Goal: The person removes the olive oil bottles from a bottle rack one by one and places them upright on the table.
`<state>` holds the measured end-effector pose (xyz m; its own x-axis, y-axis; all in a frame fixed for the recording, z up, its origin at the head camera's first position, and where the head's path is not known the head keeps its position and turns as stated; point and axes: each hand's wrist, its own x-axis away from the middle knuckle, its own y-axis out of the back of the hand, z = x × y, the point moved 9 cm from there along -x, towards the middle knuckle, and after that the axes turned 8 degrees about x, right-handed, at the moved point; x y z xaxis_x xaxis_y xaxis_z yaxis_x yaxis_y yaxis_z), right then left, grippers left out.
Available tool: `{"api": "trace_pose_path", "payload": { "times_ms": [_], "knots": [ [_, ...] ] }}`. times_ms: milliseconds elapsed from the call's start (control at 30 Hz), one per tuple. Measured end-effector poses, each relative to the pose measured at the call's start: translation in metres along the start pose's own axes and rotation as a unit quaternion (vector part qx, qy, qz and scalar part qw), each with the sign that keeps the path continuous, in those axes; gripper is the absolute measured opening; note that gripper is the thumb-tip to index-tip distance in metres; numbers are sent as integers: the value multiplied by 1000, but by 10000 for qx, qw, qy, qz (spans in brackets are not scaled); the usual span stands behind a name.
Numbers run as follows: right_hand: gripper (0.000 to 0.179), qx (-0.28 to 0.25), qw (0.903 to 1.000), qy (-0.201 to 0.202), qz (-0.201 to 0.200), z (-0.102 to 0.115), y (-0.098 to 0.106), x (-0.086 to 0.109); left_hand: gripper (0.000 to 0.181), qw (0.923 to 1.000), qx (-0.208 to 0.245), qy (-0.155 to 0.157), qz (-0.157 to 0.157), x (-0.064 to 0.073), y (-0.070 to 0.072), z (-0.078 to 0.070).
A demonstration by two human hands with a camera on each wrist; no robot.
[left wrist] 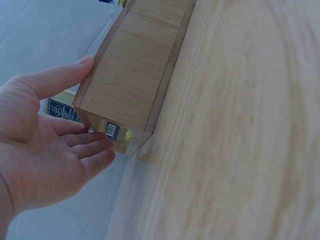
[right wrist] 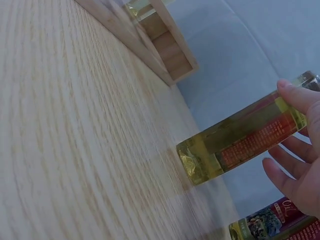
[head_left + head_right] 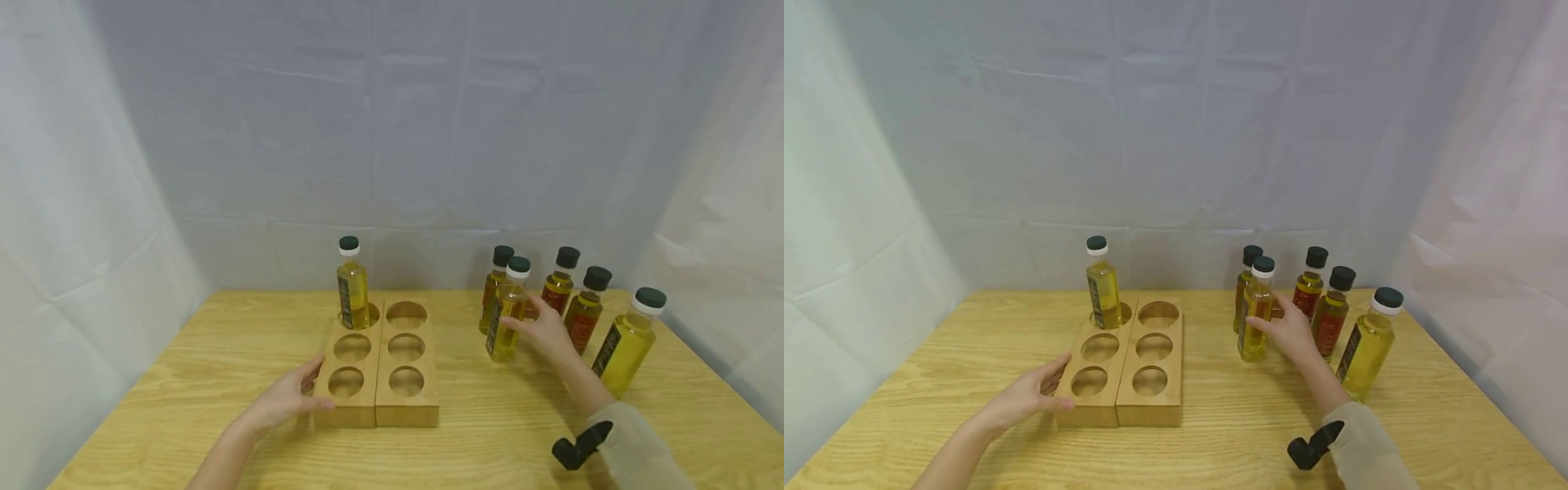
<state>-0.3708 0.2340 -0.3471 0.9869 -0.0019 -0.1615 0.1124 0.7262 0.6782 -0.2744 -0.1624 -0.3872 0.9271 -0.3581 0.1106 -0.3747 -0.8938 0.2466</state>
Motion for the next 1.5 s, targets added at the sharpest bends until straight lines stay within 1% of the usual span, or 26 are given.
{"api": "trace_pose_path", "payload": {
  "times_ms": [100, 167, 433, 533, 633, 733, 833, 1033, 1167, 1233, 1367, 1500],
  "knots": [
    [87, -16, 9999, 116, -60, -1, 1, 3, 93, 10000, -6, 17, -16, 0, 0, 0],
    [80, -3, 9997, 195, -167, -2, 4, 5, 93, 10000, -17, 14, -23, 0, 0, 0],
    [50, 239, 9944, 597, -839, 6, 22, 16, 93, 10000, -7, 39, -30, 0, 0, 1],
    [44, 288, 9928, 606, -996, 10, 28, 21, 93, 10000, 26, 27, 0, 0, 0, 0],
    [42, 291, 9922, 565, -1071, 14, 32, 27, 93, 10000, 36, -1, 9, 1, 0, -1],
    [42, 275, 9929, 558, -1011, 19, 34, 32, 94, 10000, 59, 13, -27, 1, 0, 0],
    [41, 196, 9935, 651, -911, 27, 33, 35, 95, 10000, 60, 50, -62, 0, 1, 2],
    [37, -50, 9915, 1058, -761, 48, 26, 35, 96, 10000, 66, 28, -48, -1, 1, 1],
    [40, -82, 9912, 1181, -601, 63, 17, 33, 95, 10000, 72, 19, -42, -1, 1, 1],
    [42, -170, 9915, 1205, -455, 69, 11, 30, 95, 9999, 79, 21, -61, -1, 1, 1],
    [41, -412, 9902, 1311, -228, 82, 0, 24, 94, 9999, 83, 25, -55, -1, 1, 1],
    [41, -620, 9879, 1416, -96, 98, -10, 20, 94, 10000, 22, -27, -9, 0, 1, -1]
  ]
}}
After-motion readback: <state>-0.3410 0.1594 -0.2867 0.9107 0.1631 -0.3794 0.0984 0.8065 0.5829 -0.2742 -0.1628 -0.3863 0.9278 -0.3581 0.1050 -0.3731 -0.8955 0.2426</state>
